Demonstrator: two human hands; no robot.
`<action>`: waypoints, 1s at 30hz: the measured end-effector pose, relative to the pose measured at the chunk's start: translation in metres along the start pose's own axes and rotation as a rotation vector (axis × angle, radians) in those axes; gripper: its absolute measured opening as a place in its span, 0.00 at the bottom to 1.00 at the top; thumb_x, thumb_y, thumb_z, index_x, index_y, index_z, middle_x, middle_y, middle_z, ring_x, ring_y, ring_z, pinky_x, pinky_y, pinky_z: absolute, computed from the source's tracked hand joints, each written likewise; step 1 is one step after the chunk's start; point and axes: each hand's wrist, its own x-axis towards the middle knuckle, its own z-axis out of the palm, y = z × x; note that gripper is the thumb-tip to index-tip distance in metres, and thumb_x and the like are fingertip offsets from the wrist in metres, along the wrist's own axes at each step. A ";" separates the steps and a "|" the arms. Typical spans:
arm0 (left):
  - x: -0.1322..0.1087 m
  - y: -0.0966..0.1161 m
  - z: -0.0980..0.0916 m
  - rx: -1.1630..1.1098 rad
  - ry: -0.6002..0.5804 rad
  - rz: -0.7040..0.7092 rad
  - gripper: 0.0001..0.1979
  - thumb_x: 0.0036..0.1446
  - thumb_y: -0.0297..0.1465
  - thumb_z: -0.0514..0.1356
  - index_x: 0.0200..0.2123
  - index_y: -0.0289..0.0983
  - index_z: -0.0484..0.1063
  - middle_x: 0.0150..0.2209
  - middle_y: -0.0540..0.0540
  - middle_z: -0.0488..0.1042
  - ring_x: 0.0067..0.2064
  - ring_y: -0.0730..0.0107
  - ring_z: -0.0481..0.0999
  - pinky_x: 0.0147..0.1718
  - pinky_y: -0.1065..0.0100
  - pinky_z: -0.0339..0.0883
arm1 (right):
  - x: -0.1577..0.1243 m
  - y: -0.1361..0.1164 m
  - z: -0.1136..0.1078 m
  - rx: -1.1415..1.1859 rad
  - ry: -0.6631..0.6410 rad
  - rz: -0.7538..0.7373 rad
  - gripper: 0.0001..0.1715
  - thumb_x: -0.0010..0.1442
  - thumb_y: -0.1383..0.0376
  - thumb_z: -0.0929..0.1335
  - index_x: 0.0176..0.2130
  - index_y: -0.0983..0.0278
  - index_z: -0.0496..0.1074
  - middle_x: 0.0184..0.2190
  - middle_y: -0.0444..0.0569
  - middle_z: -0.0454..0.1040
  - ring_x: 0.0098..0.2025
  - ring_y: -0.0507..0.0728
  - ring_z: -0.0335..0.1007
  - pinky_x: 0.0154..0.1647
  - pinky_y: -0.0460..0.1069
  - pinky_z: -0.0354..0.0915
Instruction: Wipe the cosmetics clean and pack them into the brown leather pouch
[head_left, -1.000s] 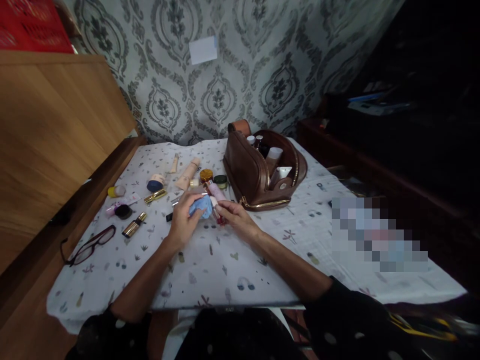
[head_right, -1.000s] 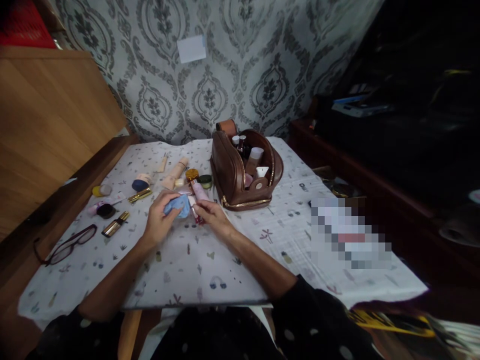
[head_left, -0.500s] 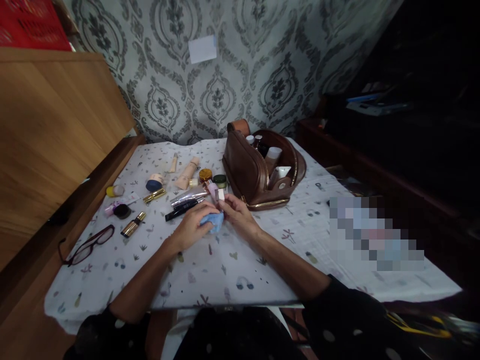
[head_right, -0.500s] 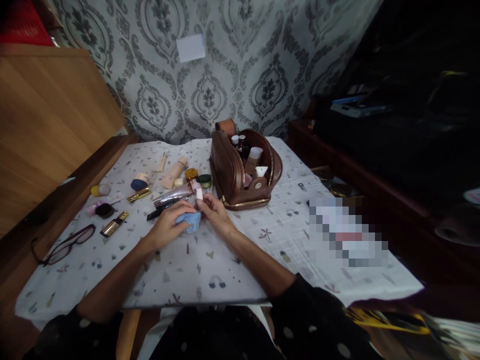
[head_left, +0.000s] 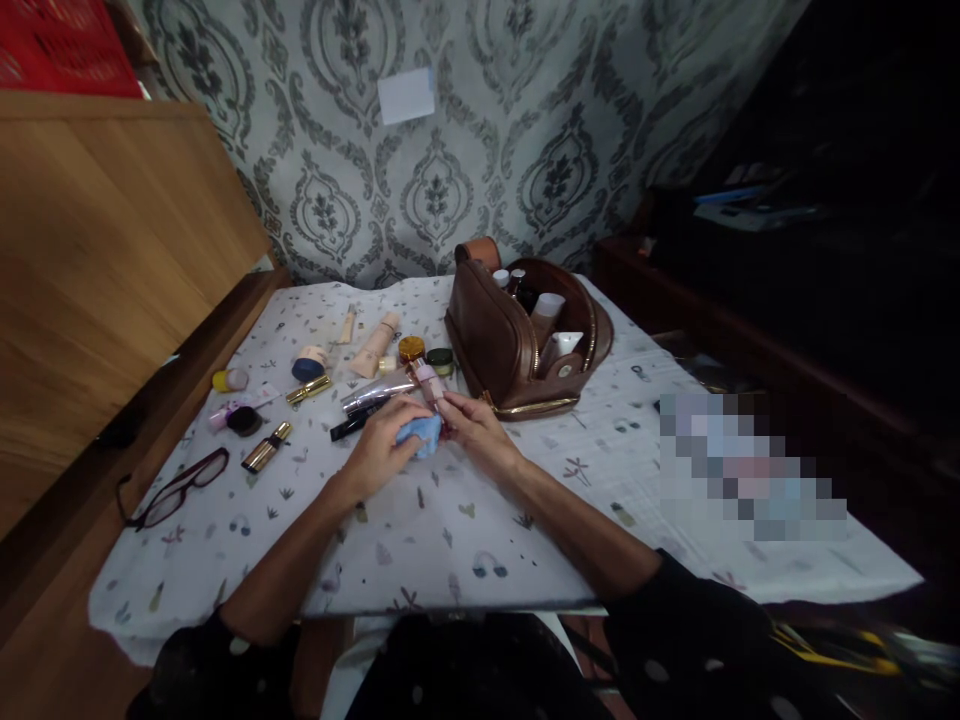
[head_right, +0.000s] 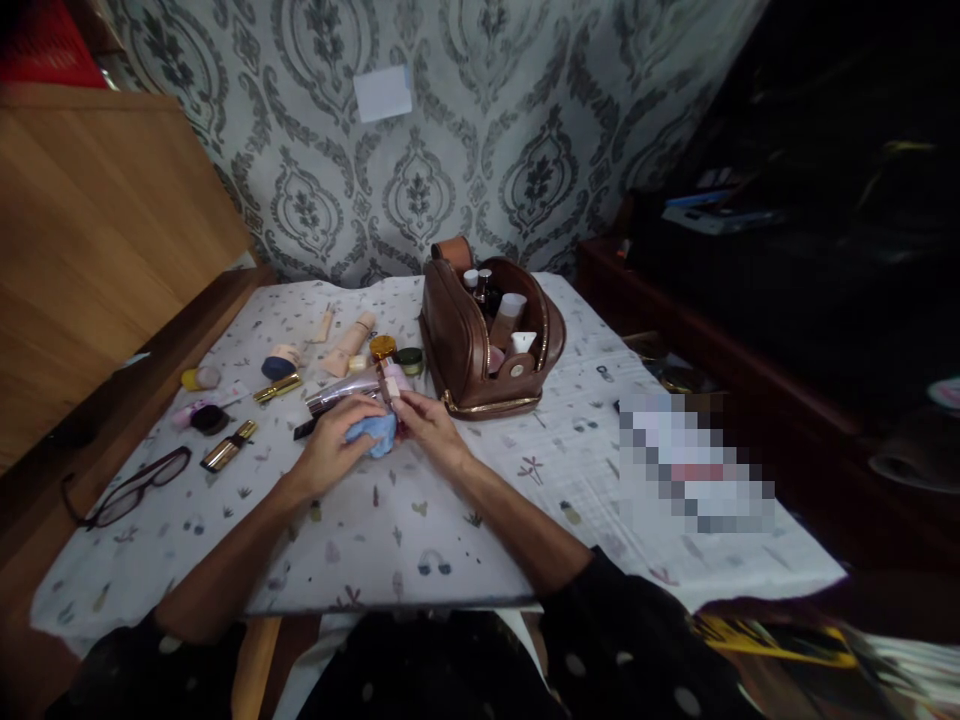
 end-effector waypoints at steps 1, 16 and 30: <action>0.000 0.001 0.001 -0.009 -0.041 0.007 0.12 0.55 0.23 0.57 0.41 0.38 0.75 0.42 0.44 0.74 0.45 0.63 0.74 0.48 0.64 0.68 | 0.000 0.000 0.000 0.012 0.020 -0.002 0.24 0.50 0.47 0.75 0.31 0.64 0.72 0.23 0.40 0.64 0.25 0.48 0.60 0.25 0.45 0.59; 0.003 -0.001 -0.007 -0.057 0.115 -0.110 0.08 0.57 0.30 0.60 0.41 0.37 0.75 0.41 0.45 0.75 0.44 0.63 0.74 0.46 0.64 0.67 | 0.001 0.004 -0.001 0.012 0.004 0.040 0.25 0.50 0.49 0.76 0.39 0.62 0.73 0.26 0.41 0.71 0.24 0.49 0.63 0.25 0.45 0.58; 0.004 -0.008 -0.012 -0.218 0.278 -0.312 0.12 0.55 0.35 0.62 0.41 0.36 0.74 0.39 0.47 0.75 0.41 0.65 0.74 0.41 0.68 0.68 | -0.003 -0.005 0.003 0.200 -0.057 0.236 0.27 0.42 0.52 0.80 0.37 0.64 0.74 0.26 0.43 0.73 0.25 0.49 0.66 0.21 0.43 0.56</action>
